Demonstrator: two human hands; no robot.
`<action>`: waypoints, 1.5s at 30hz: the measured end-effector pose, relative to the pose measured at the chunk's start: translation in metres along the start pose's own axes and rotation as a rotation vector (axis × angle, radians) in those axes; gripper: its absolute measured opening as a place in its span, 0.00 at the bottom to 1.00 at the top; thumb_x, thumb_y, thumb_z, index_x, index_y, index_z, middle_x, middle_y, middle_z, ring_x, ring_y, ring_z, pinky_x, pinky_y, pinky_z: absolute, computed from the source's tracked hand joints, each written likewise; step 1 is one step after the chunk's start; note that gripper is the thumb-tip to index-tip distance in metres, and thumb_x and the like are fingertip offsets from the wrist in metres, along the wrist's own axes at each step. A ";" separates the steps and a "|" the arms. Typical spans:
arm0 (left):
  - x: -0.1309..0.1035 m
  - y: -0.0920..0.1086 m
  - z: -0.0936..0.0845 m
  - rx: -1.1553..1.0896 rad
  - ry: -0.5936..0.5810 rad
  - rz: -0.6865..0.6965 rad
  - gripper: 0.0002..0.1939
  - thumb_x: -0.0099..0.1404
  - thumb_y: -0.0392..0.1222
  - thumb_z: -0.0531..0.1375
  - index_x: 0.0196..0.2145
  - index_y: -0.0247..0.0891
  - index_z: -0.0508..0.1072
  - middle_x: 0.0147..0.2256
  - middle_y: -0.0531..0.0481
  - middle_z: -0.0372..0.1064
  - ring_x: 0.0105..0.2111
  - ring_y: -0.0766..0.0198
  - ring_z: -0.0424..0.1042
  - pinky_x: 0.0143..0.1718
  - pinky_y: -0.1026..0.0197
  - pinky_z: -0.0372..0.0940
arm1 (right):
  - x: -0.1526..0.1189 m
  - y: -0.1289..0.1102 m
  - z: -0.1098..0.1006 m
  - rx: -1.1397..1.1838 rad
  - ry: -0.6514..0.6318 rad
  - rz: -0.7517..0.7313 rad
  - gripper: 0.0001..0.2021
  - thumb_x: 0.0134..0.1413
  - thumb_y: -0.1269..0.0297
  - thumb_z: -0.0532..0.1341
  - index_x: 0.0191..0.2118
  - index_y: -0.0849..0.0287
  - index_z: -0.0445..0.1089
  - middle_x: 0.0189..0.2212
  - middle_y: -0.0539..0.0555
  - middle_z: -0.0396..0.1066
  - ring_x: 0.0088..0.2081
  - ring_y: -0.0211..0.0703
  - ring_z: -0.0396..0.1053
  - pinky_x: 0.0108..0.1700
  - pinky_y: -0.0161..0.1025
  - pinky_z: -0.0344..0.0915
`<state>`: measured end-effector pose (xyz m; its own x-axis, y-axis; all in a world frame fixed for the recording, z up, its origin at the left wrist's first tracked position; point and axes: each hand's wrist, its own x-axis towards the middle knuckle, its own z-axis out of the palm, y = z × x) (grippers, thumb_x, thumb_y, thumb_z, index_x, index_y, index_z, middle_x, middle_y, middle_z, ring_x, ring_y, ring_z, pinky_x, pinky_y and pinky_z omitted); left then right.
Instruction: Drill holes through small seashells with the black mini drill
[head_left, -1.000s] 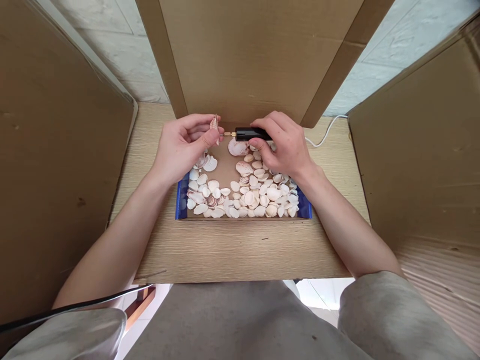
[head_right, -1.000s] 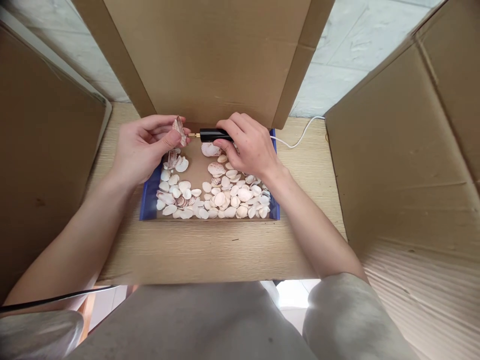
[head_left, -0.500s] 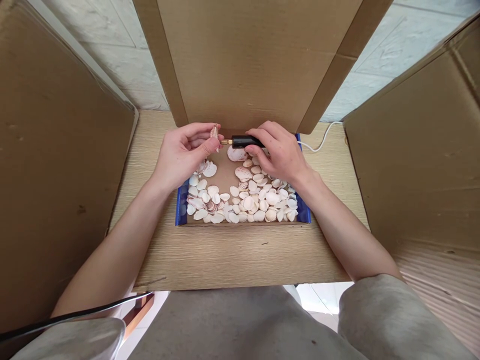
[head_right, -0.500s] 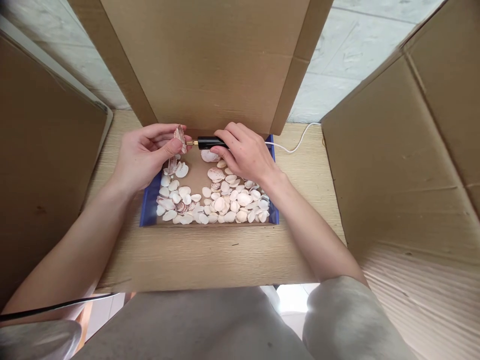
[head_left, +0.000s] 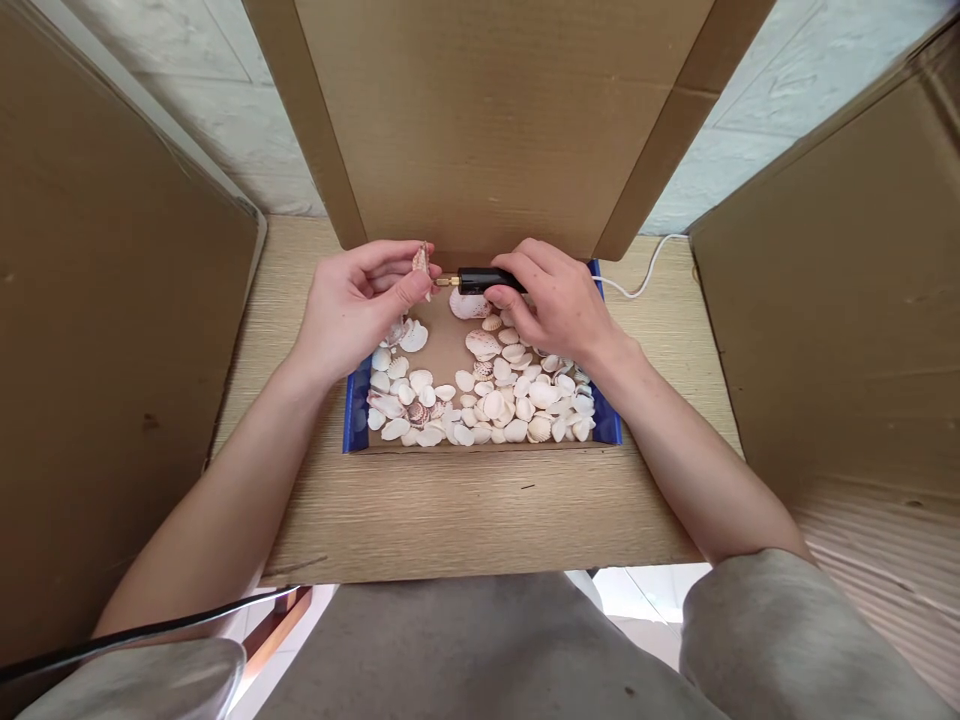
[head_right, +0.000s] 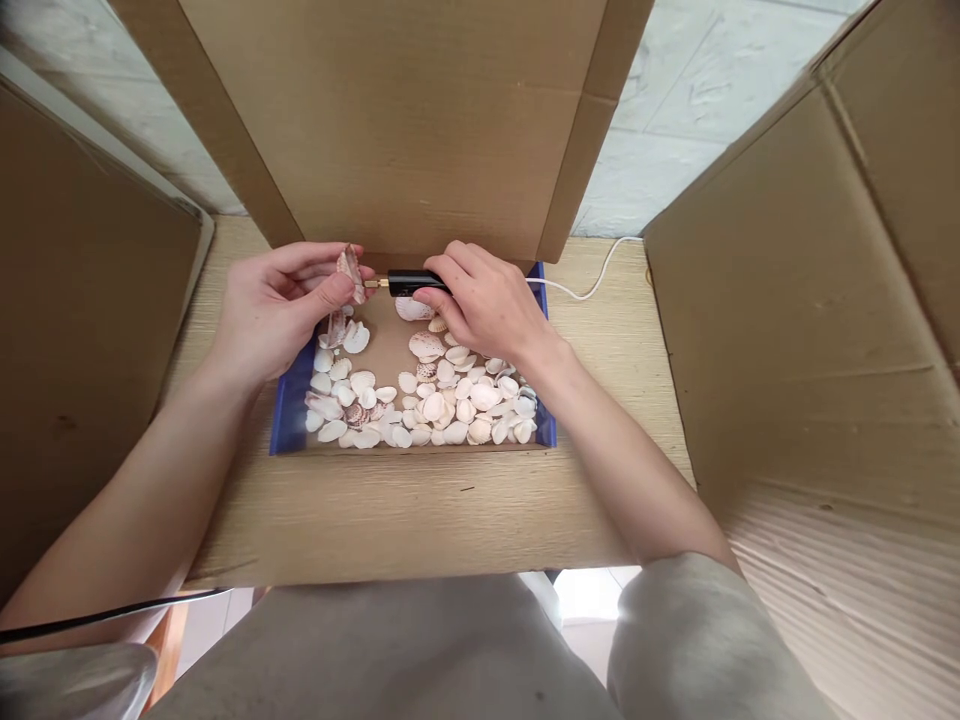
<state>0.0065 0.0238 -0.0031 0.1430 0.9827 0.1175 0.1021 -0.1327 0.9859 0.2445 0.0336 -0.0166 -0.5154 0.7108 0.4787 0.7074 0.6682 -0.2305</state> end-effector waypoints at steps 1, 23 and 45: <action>0.000 0.000 0.000 0.001 0.001 -0.002 0.20 0.56 0.53 0.70 0.45 0.42 0.79 0.40 0.50 0.80 0.44 0.58 0.79 0.49 0.56 0.74 | 0.000 0.000 0.000 -0.001 -0.003 -0.001 0.22 0.69 0.49 0.44 0.45 0.59 0.68 0.37 0.57 0.71 0.40 0.47 0.68 0.41 0.44 0.64; -0.002 0.010 0.000 -0.015 0.006 -0.051 0.21 0.59 0.49 0.69 0.47 0.39 0.78 0.42 0.45 0.80 0.44 0.57 0.79 0.52 0.53 0.73 | 0.001 0.002 0.000 -0.071 0.089 -0.102 0.15 0.67 0.54 0.54 0.48 0.60 0.67 0.40 0.58 0.73 0.40 0.46 0.67 0.41 0.43 0.63; -0.001 0.012 -0.001 -0.068 0.079 -0.083 0.24 0.59 0.49 0.69 0.51 0.38 0.75 0.45 0.43 0.79 0.46 0.58 0.78 0.54 0.53 0.71 | 0.002 0.000 -0.004 -0.088 0.180 -0.033 0.17 0.69 0.57 0.50 0.51 0.62 0.68 0.38 0.58 0.73 0.37 0.46 0.67 0.40 0.43 0.61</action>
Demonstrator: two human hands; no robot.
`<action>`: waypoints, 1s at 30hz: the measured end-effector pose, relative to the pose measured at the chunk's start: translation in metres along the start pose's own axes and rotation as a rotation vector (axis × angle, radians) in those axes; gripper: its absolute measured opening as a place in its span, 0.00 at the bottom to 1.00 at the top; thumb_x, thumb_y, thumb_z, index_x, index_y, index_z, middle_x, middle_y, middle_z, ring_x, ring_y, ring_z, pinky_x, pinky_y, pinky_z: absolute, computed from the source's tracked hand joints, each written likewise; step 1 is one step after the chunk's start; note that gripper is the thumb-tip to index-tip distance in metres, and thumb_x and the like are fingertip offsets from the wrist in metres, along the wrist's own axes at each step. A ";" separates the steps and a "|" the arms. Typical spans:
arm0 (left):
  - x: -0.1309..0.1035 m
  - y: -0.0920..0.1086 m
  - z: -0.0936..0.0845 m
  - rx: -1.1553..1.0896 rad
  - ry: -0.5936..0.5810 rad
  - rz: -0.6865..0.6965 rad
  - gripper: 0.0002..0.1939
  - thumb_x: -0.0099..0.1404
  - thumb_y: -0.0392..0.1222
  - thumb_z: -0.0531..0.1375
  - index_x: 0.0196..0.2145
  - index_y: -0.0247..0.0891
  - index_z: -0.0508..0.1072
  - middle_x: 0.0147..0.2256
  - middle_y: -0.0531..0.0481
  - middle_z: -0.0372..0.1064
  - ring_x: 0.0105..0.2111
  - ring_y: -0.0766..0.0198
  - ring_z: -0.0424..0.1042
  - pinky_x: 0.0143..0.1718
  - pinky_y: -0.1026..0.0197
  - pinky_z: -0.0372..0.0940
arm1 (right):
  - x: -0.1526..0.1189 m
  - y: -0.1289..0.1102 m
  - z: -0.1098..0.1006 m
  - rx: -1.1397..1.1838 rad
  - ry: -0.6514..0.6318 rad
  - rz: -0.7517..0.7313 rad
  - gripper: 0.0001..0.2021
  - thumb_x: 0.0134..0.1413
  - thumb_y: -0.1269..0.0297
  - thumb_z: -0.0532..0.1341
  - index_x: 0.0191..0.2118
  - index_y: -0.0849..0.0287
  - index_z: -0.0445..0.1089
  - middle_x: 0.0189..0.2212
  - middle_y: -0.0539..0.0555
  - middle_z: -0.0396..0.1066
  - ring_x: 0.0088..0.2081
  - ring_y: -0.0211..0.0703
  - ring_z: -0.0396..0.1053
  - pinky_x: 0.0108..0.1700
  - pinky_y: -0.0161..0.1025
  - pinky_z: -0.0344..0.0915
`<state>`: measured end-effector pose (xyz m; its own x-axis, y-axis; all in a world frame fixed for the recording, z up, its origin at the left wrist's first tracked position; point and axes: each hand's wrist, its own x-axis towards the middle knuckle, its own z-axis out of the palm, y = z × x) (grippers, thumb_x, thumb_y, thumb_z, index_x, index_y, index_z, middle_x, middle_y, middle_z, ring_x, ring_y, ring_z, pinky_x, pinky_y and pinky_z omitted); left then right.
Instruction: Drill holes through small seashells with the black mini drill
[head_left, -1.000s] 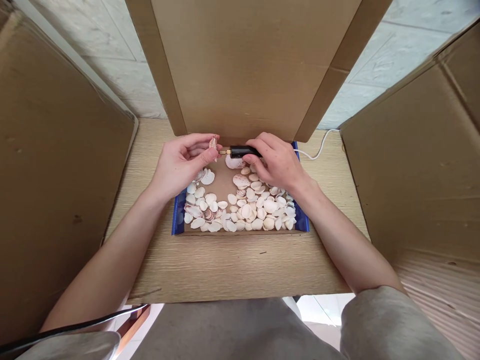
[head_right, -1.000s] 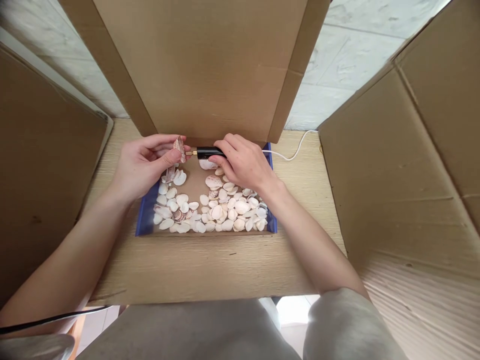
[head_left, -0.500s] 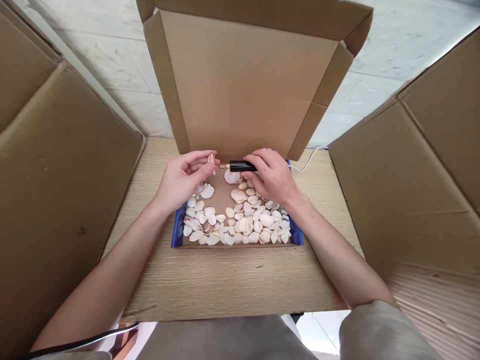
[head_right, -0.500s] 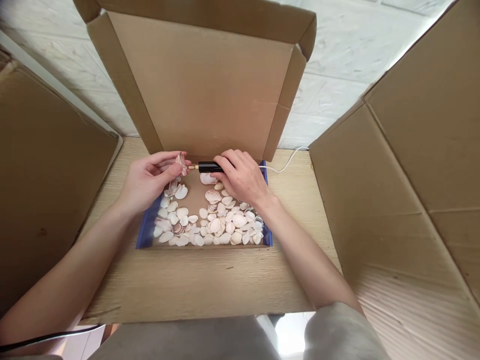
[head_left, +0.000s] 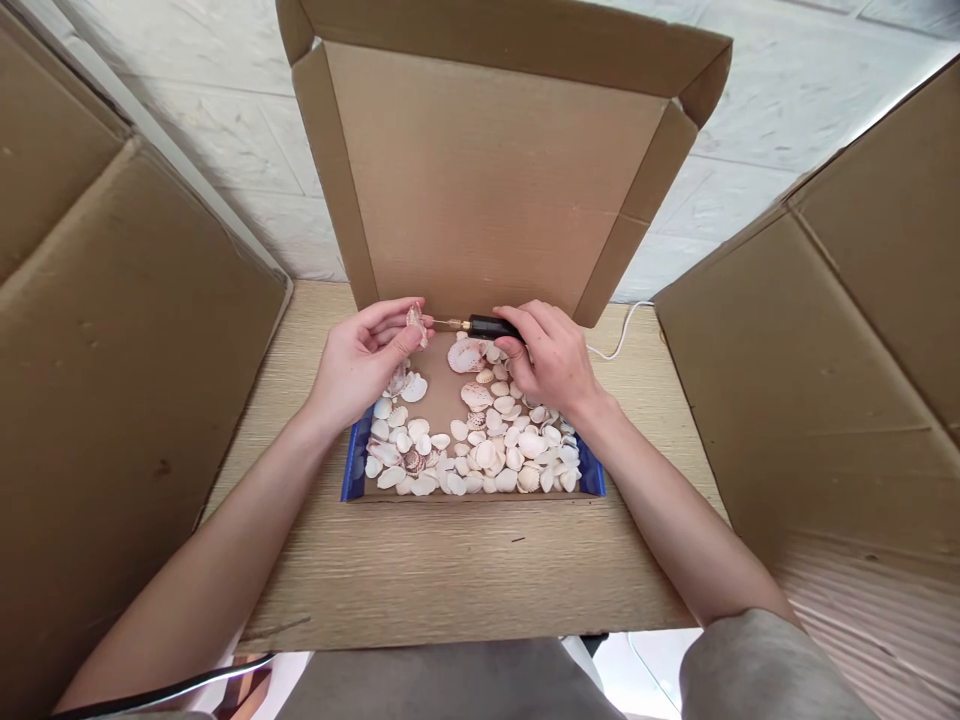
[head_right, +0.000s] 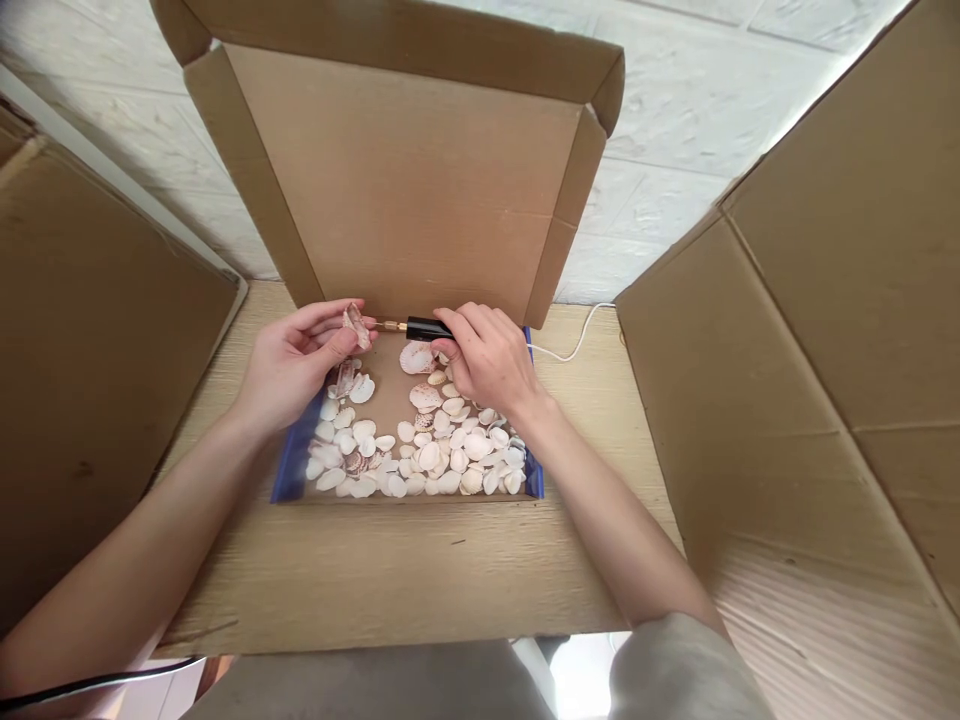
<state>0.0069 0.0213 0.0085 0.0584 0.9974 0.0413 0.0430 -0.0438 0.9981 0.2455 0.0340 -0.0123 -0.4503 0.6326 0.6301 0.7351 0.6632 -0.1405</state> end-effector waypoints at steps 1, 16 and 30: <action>0.000 0.000 0.000 0.004 0.000 0.006 0.25 0.58 0.48 0.69 0.52 0.38 0.75 0.45 0.43 0.79 0.47 0.58 0.78 0.55 0.53 0.71 | 0.000 0.001 0.000 -0.007 0.012 -0.001 0.17 0.68 0.58 0.50 0.52 0.62 0.67 0.39 0.58 0.73 0.38 0.46 0.67 0.40 0.43 0.62; -0.003 0.003 0.000 0.102 -0.071 0.008 0.20 0.58 0.49 0.69 0.46 0.40 0.78 0.45 0.44 0.79 0.46 0.56 0.78 0.53 0.53 0.71 | 0.000 0.000 0.001 0.031 0.005 0.061 0.13 0.68 0.58 0.51 0.49 0.60 0.66 0.43 0.60 0.73 0.42 0.48 0.69 0.43 0.44 0.65; -0.004 0.005 0.001 0.097 -0.084 -0.043 0.20 0.56 0.51 0.70 0.45 0.41 0.80 0.43 0.44 0.80 0.45 0.54 0.78 0.51 0.51 0.73 | -0.003 0.000 0.002 0.048 -0.125 0.065 0.14 0.69 0.58 0.48 0.48 0.59 0.66 0.38 0.56 0.75 0.37 0.45 0.71 0.37 0.41 0.61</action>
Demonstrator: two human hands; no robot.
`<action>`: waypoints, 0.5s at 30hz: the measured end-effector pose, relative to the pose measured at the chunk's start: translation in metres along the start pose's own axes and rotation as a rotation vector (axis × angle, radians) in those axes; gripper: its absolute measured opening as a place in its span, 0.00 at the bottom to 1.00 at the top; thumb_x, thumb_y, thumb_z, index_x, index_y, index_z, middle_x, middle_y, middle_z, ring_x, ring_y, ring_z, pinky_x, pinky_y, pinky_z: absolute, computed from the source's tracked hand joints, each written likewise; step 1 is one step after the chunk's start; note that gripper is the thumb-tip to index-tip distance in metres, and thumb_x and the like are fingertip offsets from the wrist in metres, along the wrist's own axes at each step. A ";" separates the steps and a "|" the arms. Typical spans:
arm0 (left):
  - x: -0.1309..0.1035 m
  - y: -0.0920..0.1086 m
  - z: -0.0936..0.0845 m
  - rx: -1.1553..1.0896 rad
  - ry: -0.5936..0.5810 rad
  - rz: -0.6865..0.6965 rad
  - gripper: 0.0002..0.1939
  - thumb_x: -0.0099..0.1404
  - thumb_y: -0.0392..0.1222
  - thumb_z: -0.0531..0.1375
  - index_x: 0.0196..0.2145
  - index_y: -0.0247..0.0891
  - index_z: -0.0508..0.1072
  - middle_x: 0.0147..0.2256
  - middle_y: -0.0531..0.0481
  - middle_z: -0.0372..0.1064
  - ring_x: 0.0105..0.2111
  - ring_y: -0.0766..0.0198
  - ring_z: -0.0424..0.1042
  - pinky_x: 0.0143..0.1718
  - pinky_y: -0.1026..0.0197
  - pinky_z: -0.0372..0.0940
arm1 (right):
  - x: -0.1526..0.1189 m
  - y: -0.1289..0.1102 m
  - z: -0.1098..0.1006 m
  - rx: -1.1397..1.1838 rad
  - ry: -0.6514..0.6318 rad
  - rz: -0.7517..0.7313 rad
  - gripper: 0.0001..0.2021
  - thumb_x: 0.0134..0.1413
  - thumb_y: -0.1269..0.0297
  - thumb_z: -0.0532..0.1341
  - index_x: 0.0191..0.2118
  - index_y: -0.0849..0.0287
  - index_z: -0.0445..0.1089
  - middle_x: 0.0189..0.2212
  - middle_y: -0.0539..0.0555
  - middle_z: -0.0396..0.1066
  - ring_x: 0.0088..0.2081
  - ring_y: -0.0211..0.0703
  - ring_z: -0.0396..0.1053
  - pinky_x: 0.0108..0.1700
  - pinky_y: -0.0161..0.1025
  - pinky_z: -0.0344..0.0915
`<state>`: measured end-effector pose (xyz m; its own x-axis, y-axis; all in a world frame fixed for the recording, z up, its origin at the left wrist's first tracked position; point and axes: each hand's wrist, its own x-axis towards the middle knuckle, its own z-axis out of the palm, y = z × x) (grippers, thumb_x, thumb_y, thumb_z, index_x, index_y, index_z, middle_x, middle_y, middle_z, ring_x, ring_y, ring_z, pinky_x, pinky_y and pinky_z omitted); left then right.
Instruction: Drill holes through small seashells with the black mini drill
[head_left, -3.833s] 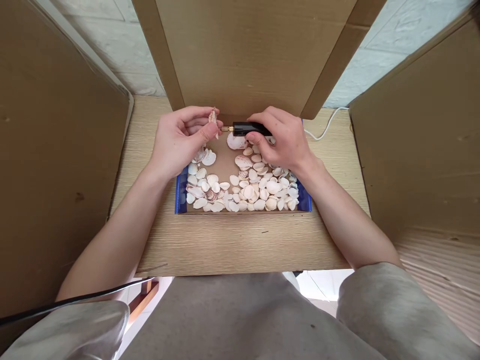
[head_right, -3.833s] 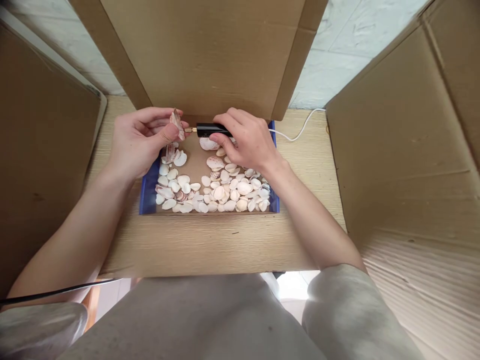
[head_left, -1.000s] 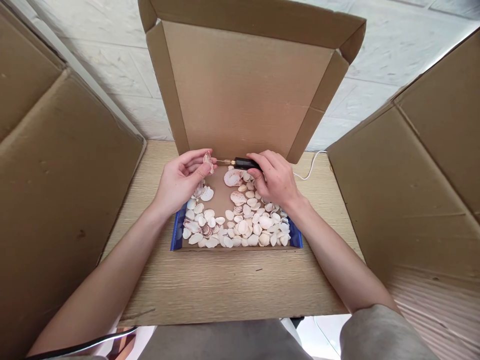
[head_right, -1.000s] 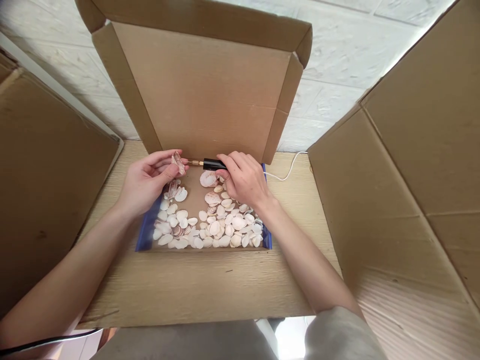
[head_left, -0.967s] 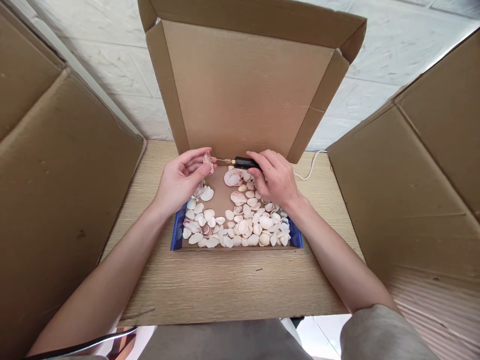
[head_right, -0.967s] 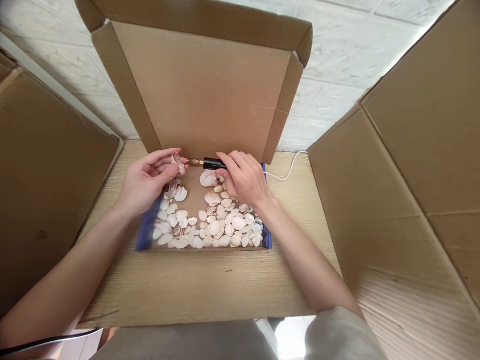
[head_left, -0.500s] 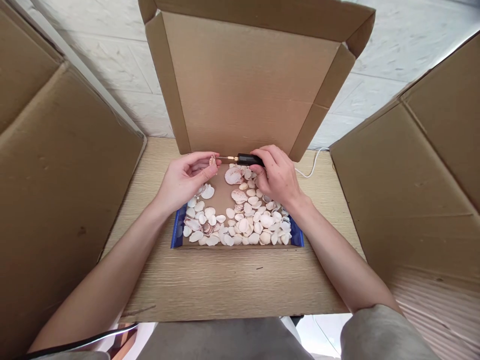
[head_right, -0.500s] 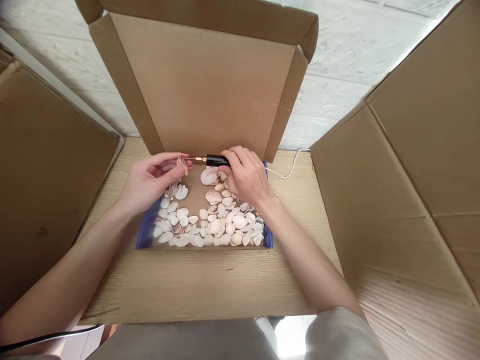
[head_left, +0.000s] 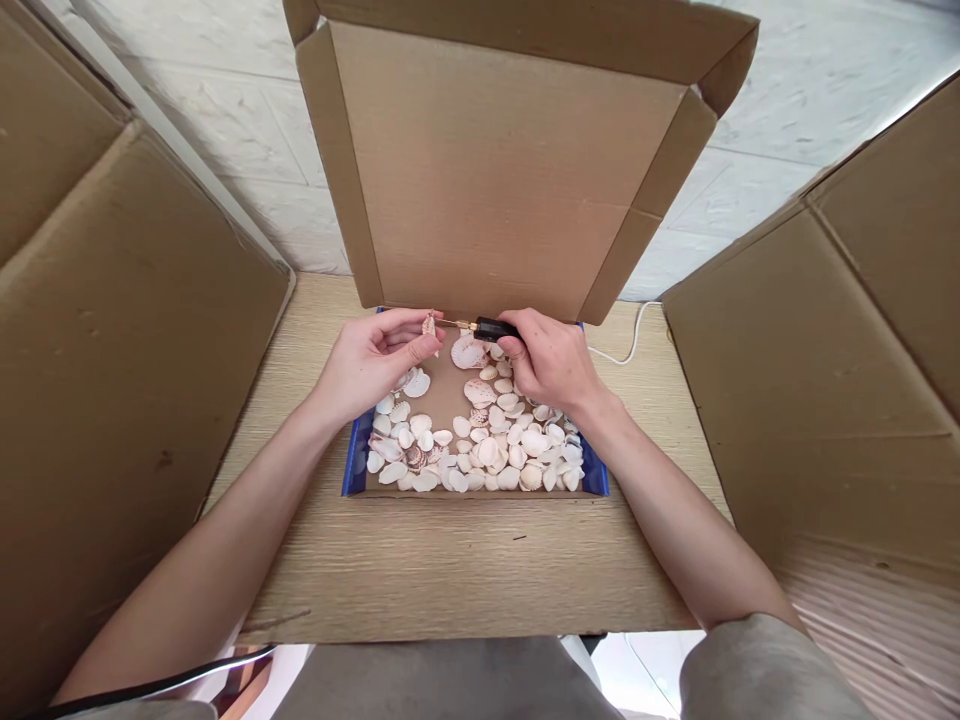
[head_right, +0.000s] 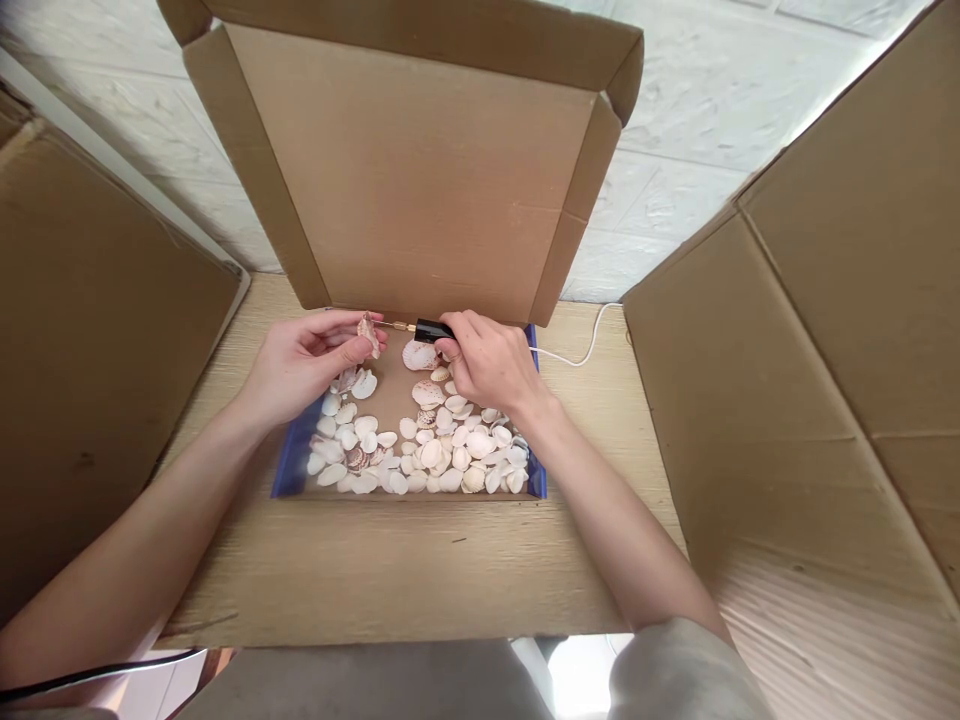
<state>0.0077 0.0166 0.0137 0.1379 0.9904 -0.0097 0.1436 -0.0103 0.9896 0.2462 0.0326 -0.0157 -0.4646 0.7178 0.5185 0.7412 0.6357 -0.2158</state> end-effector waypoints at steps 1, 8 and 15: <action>0.000 0.000 0.000 0.003 0.002 0.001 0.20 0.56 0.51 0.70 0.45 0.41 0.80 0.43 0.44 0.80 0.45 0.53 0.78 0.51 0.51 0.73 | 0.001 0.000 0.000 -0.018 0.031 -0.004 0.14 0.68 0.58 0.49 0.49 0.59 0.66 0.38 0.56 0.75 0.38 0.46 0.70 0.38 0.42 0.61; 0.000 0.001 0.000 0.021 -0.012 -0.001 0.20 0.56 0.51 0.70 0.45 0.41 0.80 0.43 0.45 0.80 0.45 0.54 0.78 0.50 0.53 0.73 | 0.002 0.000 -0.003 -0.072 0.230 -0.048 0.10 0.66 0.61 0.54 0.46 0.58 0.67 0.40 0.57 0.75 0.40 0.47 0.69 0.41 0.44 0.61; 0.000 0.000 0.000 0.042 -0.002 -0.011 0.21 0.56 0.53 0.70 0.45 0.42 0.80 0.42 0.45 0.80 0.44 0.54 0.78 0.49 0.54 0.73 | -0.002 -0.001 0.000 -0.038 0.075 -0.023 0.15 0.68 0.57 0.49 0.45 0.59 0.68 0.36 0.56 0.74 0.36 0.45 0.70 0.36 0.42 0.60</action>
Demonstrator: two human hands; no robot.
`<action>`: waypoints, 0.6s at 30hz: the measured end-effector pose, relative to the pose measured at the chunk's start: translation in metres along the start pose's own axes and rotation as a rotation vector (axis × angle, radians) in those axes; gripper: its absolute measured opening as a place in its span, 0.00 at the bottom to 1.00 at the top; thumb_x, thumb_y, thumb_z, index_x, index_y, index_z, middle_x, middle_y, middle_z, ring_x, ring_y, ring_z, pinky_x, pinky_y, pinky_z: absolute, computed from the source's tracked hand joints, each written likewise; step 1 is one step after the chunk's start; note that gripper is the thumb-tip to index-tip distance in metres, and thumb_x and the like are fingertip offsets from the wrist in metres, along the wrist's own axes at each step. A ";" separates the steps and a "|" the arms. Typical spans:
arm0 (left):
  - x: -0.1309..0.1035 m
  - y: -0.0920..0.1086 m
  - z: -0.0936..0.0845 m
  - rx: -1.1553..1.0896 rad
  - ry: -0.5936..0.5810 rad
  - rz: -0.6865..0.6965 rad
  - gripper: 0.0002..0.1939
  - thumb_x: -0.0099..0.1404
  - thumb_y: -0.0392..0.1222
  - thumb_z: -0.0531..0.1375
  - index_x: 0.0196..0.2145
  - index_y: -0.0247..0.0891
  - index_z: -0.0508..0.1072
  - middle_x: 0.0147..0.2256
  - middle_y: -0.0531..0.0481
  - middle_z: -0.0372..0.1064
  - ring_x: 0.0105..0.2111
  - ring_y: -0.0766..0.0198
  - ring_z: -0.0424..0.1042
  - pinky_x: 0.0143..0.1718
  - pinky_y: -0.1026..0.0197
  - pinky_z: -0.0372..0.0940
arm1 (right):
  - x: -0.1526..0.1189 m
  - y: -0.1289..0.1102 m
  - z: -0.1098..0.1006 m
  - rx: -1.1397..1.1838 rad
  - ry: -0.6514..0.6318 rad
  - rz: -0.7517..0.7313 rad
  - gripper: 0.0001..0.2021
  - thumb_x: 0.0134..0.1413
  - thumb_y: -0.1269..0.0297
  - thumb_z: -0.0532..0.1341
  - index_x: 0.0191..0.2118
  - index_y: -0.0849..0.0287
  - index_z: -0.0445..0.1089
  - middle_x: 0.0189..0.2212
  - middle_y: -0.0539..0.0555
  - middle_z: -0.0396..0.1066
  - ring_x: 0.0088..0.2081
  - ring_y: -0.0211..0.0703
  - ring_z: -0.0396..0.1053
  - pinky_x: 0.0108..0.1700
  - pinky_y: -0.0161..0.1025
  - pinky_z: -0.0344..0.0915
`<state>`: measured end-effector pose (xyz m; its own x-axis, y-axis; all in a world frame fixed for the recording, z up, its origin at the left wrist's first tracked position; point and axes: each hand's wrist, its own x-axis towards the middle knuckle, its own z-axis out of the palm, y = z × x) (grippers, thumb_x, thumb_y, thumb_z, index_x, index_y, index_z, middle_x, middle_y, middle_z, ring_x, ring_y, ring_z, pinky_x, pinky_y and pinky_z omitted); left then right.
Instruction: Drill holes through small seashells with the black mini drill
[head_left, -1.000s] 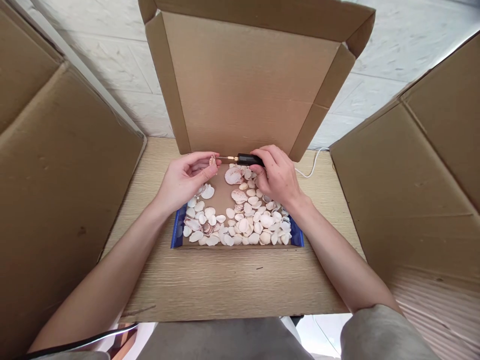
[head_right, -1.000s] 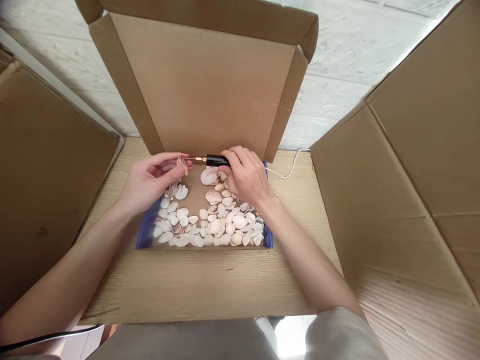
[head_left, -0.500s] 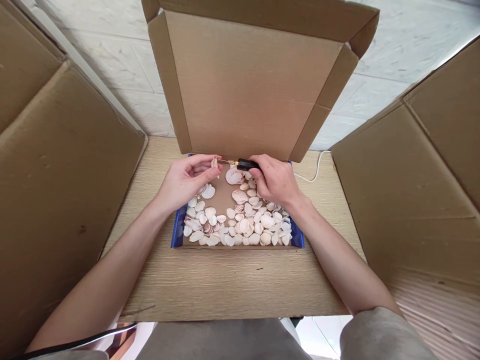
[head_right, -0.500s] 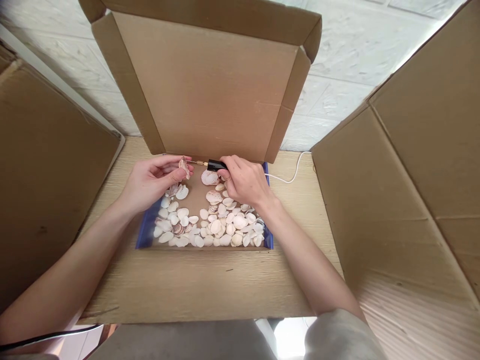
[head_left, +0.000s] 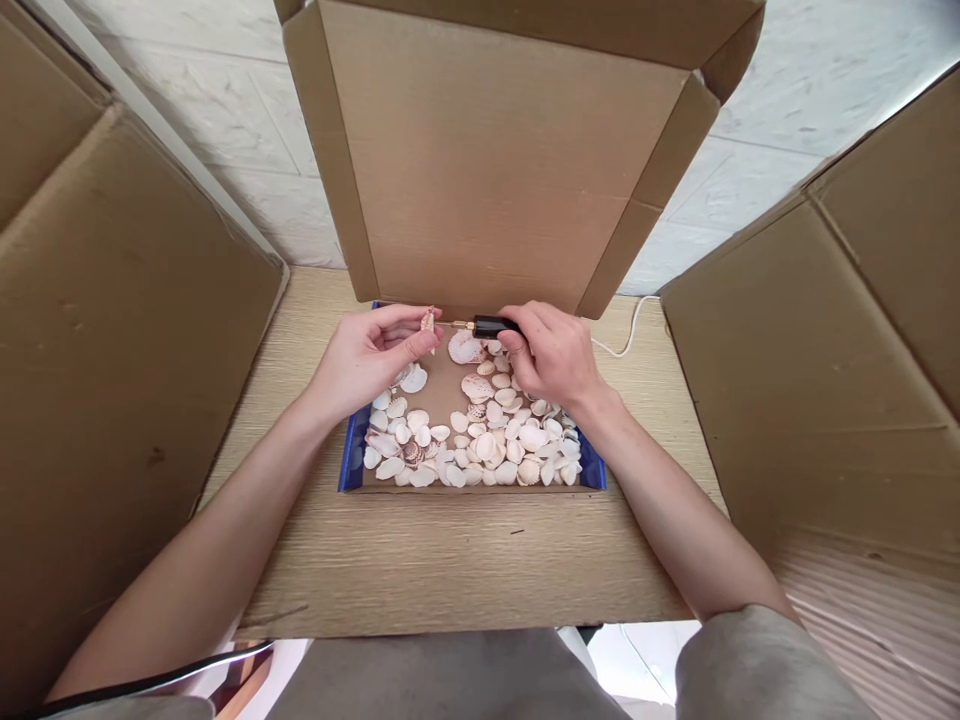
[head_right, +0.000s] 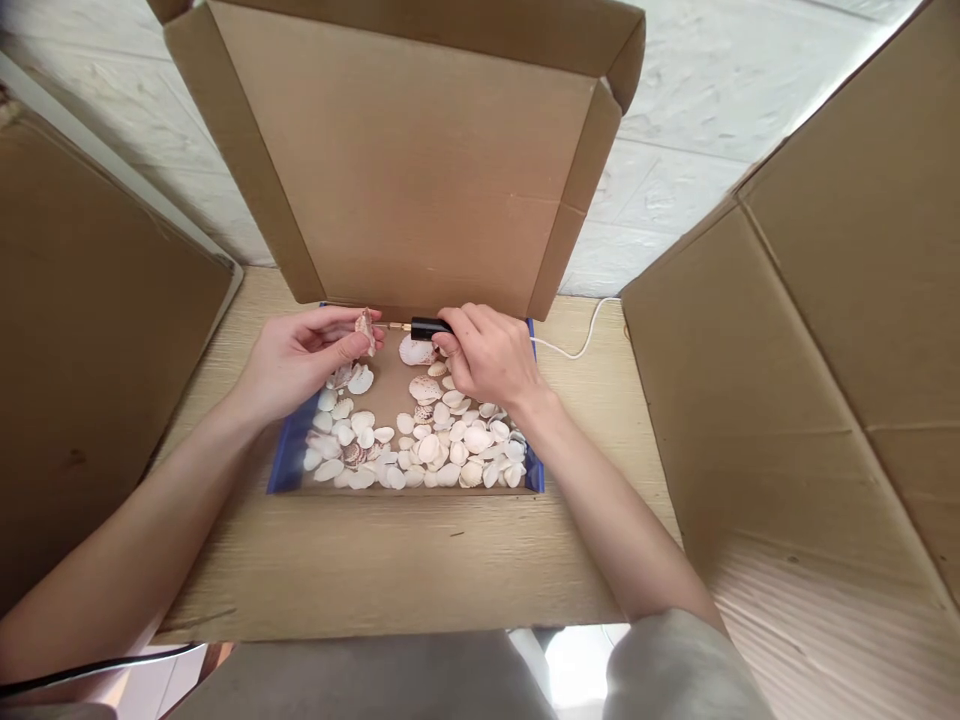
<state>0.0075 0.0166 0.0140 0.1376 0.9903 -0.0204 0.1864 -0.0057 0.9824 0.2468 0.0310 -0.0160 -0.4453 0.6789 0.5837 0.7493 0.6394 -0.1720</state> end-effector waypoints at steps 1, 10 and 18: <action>0.000 0.000 0.000 0.006 0.001 0.001 0.21 0.56 0.53 0.70 0.45 0.42 0.80 0.42 0.45 0.80 0.44 0.54 0.78 0.49 0.54 0.73 | 0.001 0.000 -0.001 -0.010 0.043 -0.009 0.15 0.68 0.57 0.50 0.47 0.59 0.68 0.37 0.57 0.74 0.38 0.47 0.69 0.39 0.43 0.60; -0.001 0.002 0.001 0.023 0.002 0.017 0.19 0.58 0.52 0.69 0.45 0.42 0.81 0.42 0.46 0.80 0.42 0.56 0.78 0.48 0.55 0.73 | 0.001 0.000 0.000 0.035 -0.028 0.042 0.17 0.69 0.57 0.47 0.43 0.59 0.70 0.33 0.55 0.74 0.33 0.44 0.69 0.35 0.42 0.59; 0.000 0.000 0.001 -0.008 0.002 0.033 0.18 0.57 0.52 0.69 0.44 0.43 0.81 0.44 0.46 0.80 0.44 0.55 0.78 0.50 0.54 0.73 | 0.005 0.000 -0.004 -0.036 0.113 0.010 0.16 0.67 0.53 0.53 0.50 0.57 0.67 0.43 0.59 0.74 0.42 0.49 0.69 0.44 0.47 0.61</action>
<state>0.0082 0.0168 0.0137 0.1416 0.9899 0.0122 0.1745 -0.0370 0.9840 0.2467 0.0329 -0.0103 -0.3812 0.6392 0.6680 0.7715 0.6180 -0.1511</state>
